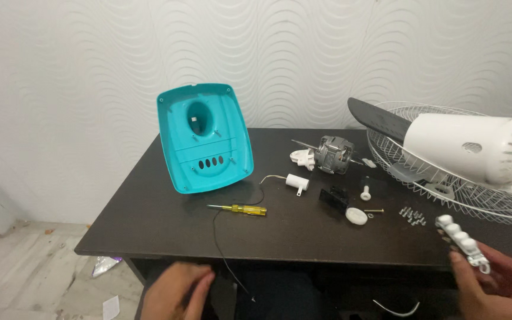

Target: The person assembles an electric fan by attaching a control module to the motor housing and securing it with screws. They use a screwdriver to tighten the screws and connect wires to the motor terminals.

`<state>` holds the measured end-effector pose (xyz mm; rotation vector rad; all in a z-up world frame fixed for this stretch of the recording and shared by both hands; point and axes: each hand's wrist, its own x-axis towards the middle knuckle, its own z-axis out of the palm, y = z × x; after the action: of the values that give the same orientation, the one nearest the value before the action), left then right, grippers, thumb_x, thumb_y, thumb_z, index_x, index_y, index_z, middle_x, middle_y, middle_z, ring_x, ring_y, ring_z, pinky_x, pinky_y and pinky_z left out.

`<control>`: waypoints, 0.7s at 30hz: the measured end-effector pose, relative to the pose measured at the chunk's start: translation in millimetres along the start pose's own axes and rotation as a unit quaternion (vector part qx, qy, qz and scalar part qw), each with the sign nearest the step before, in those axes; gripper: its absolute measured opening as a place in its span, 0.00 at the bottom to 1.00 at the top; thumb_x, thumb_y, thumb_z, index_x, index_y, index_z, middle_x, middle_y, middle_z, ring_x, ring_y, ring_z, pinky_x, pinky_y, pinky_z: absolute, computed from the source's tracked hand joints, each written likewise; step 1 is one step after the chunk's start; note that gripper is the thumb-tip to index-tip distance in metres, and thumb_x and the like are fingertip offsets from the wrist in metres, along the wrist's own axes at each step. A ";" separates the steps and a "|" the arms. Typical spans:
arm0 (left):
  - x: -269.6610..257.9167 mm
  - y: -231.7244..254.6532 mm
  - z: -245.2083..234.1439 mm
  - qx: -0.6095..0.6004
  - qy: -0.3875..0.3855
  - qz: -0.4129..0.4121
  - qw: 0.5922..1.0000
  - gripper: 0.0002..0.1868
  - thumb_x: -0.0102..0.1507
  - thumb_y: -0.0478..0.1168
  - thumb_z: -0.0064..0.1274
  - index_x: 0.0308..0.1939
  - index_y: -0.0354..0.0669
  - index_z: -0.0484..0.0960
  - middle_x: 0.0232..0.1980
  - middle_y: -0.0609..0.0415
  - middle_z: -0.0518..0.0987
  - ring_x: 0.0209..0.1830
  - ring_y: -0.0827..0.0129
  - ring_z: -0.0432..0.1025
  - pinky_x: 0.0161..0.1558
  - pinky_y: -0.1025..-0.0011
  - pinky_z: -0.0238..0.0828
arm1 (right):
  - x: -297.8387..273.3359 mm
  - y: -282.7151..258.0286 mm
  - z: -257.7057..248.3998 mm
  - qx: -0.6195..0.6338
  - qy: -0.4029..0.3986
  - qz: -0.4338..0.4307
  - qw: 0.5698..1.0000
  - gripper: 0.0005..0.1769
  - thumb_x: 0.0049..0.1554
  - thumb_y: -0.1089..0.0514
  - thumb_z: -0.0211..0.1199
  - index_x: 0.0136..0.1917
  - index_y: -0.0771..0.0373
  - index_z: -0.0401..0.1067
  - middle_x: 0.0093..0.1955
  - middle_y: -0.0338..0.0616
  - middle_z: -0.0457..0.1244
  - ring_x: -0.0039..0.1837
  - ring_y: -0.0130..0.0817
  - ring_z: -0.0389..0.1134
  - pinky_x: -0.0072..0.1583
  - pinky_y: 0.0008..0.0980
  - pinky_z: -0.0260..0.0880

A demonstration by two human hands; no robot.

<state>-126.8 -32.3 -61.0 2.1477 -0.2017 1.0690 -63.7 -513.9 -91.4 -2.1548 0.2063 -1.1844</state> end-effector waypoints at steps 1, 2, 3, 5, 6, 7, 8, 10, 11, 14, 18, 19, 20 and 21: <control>-14.3 -1.3 0.5 0.001 -0.008 -0.010 1.000 0.07 0.56 0.37 0.62 0.37 0.41 0.85 0.37 0.49 0.83 0.36 0.57 0.79 0.37 0.64 0.74 | 9.2 26.5 -4.8 -0.013 -0.034 0.031 0.999 0.16 0.62 0.64 0.68 0.61 0.75 0.72 0.50 0.63 0.70 0.50 0.45 0.74 0.47 0.39 0.75; -28.0 -3.8 2.4 0.001 -0.018 -0.021 1.000 0.07 0.56 0.37 0.62 0.37 0.42 0.85 0.37 0.49 0.83 0.37 0.57 0.79 0.37 0.64 0.74 | 16.3 50.9 -6.8 -0.025 -0.068 0.061 0.995 0.16 0.61 0.64 0.66 0.62 0.72 0.74 0.49 0.62 0.71 0.47 0.46 0.74 0.43 0.40 0.75; -32.5 -12.1 12.7 0.000 -0.029 -0.032 0.999 0.07 0.57 0.38 0.61 0.38 0.42 0.85 0.37 0.49 0.83 0.37 0.57 0.78 0.38 0.63 0.74 | 22.4 72.4 -4.6 -0.051 -0.070 0.055 0.995 0.15 0.63 0.63 0.67 0.62 0.71 0.75 0.48 0.60 0.71 0.48 0.44 0.75 0.47 0.40 0.74; -40.0 -32.6 36.0 -0.002 -0.075 -0.060 0.995 0.07 0.57 0.39 0.61 0.38 0.43 0.86 0.38 0.49 0.83 0.39 0.56 0.78 0.39 0.63 0.74 | 27.6 103.5 2.9 -0.101 -0.075 0.044 0.991 0.13 0.65 0.61 0.68 0.62 0.69 0.77 0.48 0.57 0.72 0.49 0.41 0.75 0.55 0.38 0.74; -44.5 -44.1 46.6 -0.002 -0.100 -0.075 0.992 0.07 0.57 0.40 0.61 0.38 0.43 0.86 0.39 0.49 0.83 0.39 0.56 0.78 0.40 0.62 0.74 | 23.8 111.5 5.3 -0.117 -0.040 0.031 0.992 0.13 0.66 0.60 0.69 0.60 0.70 0.76 0.47 0.57 0.71 0.49 0.41 0.74 0.56 0.39 0.74; -51.7 -55.6 54.4 0.000 -0.134 -0.090 0.987 0.08 0.57 0.40 0.61 0.38 0.44 0.86 0.39 0.49 0.83 0.40 0.56 0.78 0.41 0.62 0.73 | 18.1 113.6 9.6 -0.132 -0.008 0.016 0.991 0.14 0.66 0.59 0.70 0.58 0.72 0.74 0.47 0.57 0.70 0.48 0.40 0.74 0.58 0.39 0.73; -60.0 -67.5 60.6 0.000 -0.168 -0.103 0.980 0.08 0.58 0.41 0.61 0.38 0.44 0.86 0.40 0.49 0.83 0.41 0.56 0.78 0.41 0.62 0.73 | 15.8 110.8 13.2 -0.151 0.012 0.008 0.988 0.16 0.65 0.58 0.72 0.57 0.73 0.74 0.47 0.57 0.70 0.48 0.41 0.73 0.58 0.40 0.73; -93.5 -84.7 62.4 0.010 -0.239 -0.133 0.962 0.08 0.58 0.42 0.60 0.39 0.45 0.87 0.40 0.50 0.83 0.42 0.56 0.77 0.43 0.61 0.73 | 12.5 92.8 15.9 -0.194 0.032 -0.002 0.981 0.20 0.61 0.56 0.76 0.55 0.75 0.75 0.44 0.59 0.69 0.49 0.44 0.72 0.56 0.42 0.73; -111.7 -90.9 65.3 0.015 -0.274 -0.142 0.951 0.08 0.58 0.43 0.60 0.39 0.45 0.87 0.41 0.50 0.83 0.43 0.56 0.77 0.43 0.60 0.73 | 16.8 80.0 15.1 -0.218 0.036 -0.006 0.975 0.22 0.58 0.55 0.78 0.54 0.77 0.76 0.43 0.59 0.68 0.50 0.46 0.72 0.54 0.43 0.72; -170.2 -101.2 76.9 0.031 -0.372 -0.151 0.915 0.09 0.59 0.44 0.60 0.39 0.47 0.88 0.42 0.50 0.83 0.45 0.55 0.77 0.45 0.59 0.73 | 13.6 38.8 5.2 -0.004 0.023 0.070 0.997 0.22 0.61 0.51 0.74 0.56 0.73 0.75 0.47 0.52 0.68 0.51 0.41 0.70 0.54 0.40 0.71; -191.2 -128.6 95.0 0.054 -0.460 -0.109 0.879 0.10 0.59 0.47 0.59 0.40 0.48 0.88 0.44 0.50 0.83 0.47 0.55 0.76 0.48 0.58 0.72 | 16.4 9.7 -12.5 -0.260 0.012 -0.069 0.963 0.20 0.61 0.49 0.77 0.54 0.70 0.80 0.43 0.53 0.69 0.47 0.41 0.71 0.56 0.39 0.71; -187.2 -136.7 95.1 0.066 -0.470 -0.094 0.875 0.11 0.60 0.47 0.59 0.40 0.49 0.89 0.44 0.50 0.82 0.48 0.54 0.76 0.48 0.57 0.72 | 15.8 7.4 -12.4 -0.229 0.006 -0.045 0.972 0.22 0.62 0.50 0.76 0.56 0.71 0.79 0.43 0.53 0.68 0.47 0.41 0.71 0.55 0.39 0.71; -183.1 -143.0 93.8 0.079 -0.478 -0.079 0.871 0.11 0.60 0.48 0.59 0.40 0.49 0.89 0.45 0.50 0.82 0.49 0.54 0.76 0.49 0.57 0.72 | 15.3 7.3 -10.5 -0.221 0.014 -0.040 0.974 0.21 0.62 0.51 0.75 0.57 0.72 0.79 0.44 0.54 0.68 0.46 0.40 0.70 0.55 0.39 0.70; -181.9 -147.3 89.2 0.091 -0.488 -0.064 0.866 0.11 0.60 0.49 0.58 0.40 0.50 0.89 0.45 0.50 0.82 0.49 0.54 0.75 0.50 0.56 0.72 | 12.5 10.2 -10.7 -0.215 0.019 -0.034 0.976 0.21 0.63 0.52 0.74 0.58 0.73 0.78 0.45 0.54 0.68 0.46 0.40 0.70 0.54 0.39 0.70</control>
<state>-124.4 -14.2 -310.8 2.6526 -0.4200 -0.1742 -63.3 -532.2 -85.1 -2.5281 0.4435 -1.3155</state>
